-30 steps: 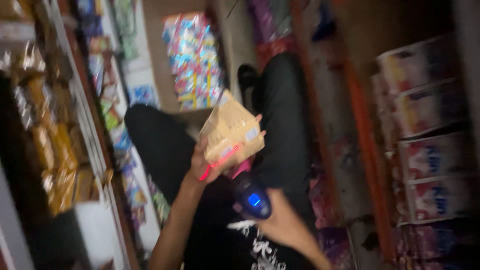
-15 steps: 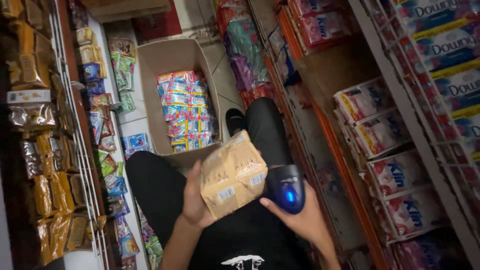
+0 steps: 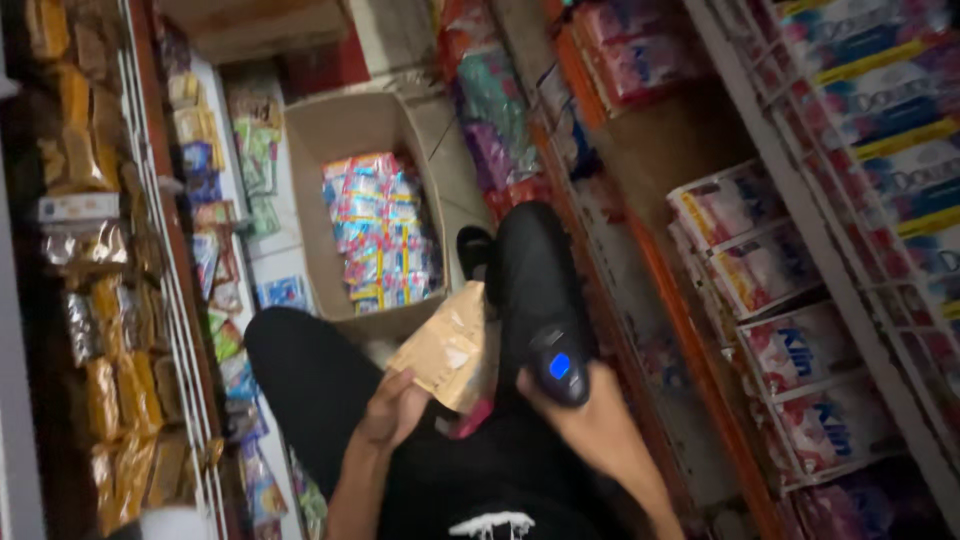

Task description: The person sits on the floor and uses a handheld scanner to scan barcodes on individual detergent packets and bulk boxes before placing items on a shelf.

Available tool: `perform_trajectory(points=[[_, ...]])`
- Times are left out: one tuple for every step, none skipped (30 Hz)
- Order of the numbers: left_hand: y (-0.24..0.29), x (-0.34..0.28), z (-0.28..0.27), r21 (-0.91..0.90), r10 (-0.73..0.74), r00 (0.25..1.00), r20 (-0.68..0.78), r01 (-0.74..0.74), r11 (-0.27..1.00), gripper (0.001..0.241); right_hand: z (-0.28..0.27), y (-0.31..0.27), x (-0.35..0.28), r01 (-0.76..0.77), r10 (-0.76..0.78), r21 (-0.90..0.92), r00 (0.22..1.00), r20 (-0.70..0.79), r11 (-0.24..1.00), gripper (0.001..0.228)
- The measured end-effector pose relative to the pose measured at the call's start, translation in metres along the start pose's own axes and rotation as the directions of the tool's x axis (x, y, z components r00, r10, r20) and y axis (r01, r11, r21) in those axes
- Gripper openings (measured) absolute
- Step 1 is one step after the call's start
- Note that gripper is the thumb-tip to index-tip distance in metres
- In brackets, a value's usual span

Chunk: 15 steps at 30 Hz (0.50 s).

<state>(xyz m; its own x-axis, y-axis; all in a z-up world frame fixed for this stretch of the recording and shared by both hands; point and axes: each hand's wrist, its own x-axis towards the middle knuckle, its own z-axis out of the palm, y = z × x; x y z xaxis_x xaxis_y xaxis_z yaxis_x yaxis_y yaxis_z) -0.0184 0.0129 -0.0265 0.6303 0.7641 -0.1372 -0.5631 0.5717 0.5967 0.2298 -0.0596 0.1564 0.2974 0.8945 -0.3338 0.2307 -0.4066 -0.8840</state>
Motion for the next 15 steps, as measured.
perform_trajectory(points=[[0.006, 0.005, -0.005, 0.004, 0.024, 0.999, -0.031, -0.023, 1.000, 0.094, -0.001, 0.002, -0.001, 0.004, -0.001, -0.021, 0.990, 0.138, 1.000, 0.021], [0.011, 0.006, -0.010, 0.077, -0.009, 0.998, -0.056, 0.013, 0.997, 0.093, 0.002, 0.006, -0.006, 0.033, -0.033, 0.008, 0.987, 0.159, 0.999, 0.022], [0.016, 0.009, -0.015, 0.149, -0.040, 0.996, -0.083, 0.052, 0.987, 0.093, 0.008, 0.009, -0.009, 0.061, -0.067, 0.037, 0.982, 0.179, 0.997, 0.023], [0.017, 0.009, -0.016, 0.217, -0.067, 0.991, -0.117, 0.092, 0.972, 0.092, 0.012, 0.013, -0.012, 0.085, -0.097, 0.067, 0.974, 0.203, 0.994, 0.024], [0.016, 0.011, -0.016, 0.206, -0.041, 0.995, -0.086, 0.058, 0.977, 0.091, 0.013, 0.015, -0.014, 0.038, -0.043, 0.031, 0.980, 0.194, 0.999, 0.024], [0.017, 0.015, -0.017, 0.198, -0.006, 0.998, -0.054, 0.017, 0.980, 0.091, 0.015, 0.016, -0.015, -0.003, 0.004, -0.004, 0.983, 0.186, 1.000, 0.025], [0.018, 0.018, -0.017, 0.188, 0.029, 0.999, -0.024, -0.024, 0.982, 0.090, 0.015, 0.016, -0.015, -0.044, 0.050, -0.038, 0.983, 0.177, 0.998, 0.026], [0.019, 0.017, -0.017, 0.226, 0.045, 0.999, -0.007, -0.042, 0.973, 0.091, 0.017, 0.015, -0.017, -0.032, 0.038, -0.049, 0.991, 0.125, 0.998, 0.026], [0.020, 0.016, -0.018, 0.264, 0.060, 0.998, 0.010, -0.061, 0.963, 0.093, 0.016, 0.014, -0.019, -0.021, 0.025, -0.061, 0.997, 0.072, 0.998, 0.026], [0.022, 0.016, -0.019, 0.301, 0.075, 0.997, 0.035, -0.082, 0.950, 0.094, 0.015, 0.013, -0.019, -0.007, 0.008, -0.075, 1.000, 0.014, 0.997, 0.026], [0.023, 0.019, -0.022, 0.266, 0.055, 0.998, 0.019, -0.059, 0.962, 0.095, 0.013, 0.010, -0.019, -0.016, 0.017, -0.081, 1.000, 0.017, 0.997, 0.027], [0.023, 0.021, -0.026, 0.230, 0.035, 0.999, 0.000, -0.035, 0.973, 0.096, 0.009, 0.008, -0.020, -0.026, 0.029, -0.088, 0.999, 0.024, 0.996, 0.028], [0.023, 0.021, -0.029, 0.192, 0.015, 1.000, -0.018, -0.011, 0.981, 0.096, 0.006, 0.006, -0.022, -0.037, 0.040, -0.095, 0.999, 0.030, 0.995, 0.029], [0.024, 0.016, -0.032, 0.117, 0.064, 0.997, 0.037, -0.068, 0.991, 0.098, 0.005, 0.005, -0.022, -0.046, 0.054, -0.105, 0.996, 0.072, 0.993, 0.027], [0.025, 0.019, -0.035, 0.038, 0.118, 0.989, 0.088, -0.122, 0.992, 0.099, 0.003, 0.004, -0.017, -0.055, 0.068, -0.115, 0.991, 0.114, 0.992, 0.026]])
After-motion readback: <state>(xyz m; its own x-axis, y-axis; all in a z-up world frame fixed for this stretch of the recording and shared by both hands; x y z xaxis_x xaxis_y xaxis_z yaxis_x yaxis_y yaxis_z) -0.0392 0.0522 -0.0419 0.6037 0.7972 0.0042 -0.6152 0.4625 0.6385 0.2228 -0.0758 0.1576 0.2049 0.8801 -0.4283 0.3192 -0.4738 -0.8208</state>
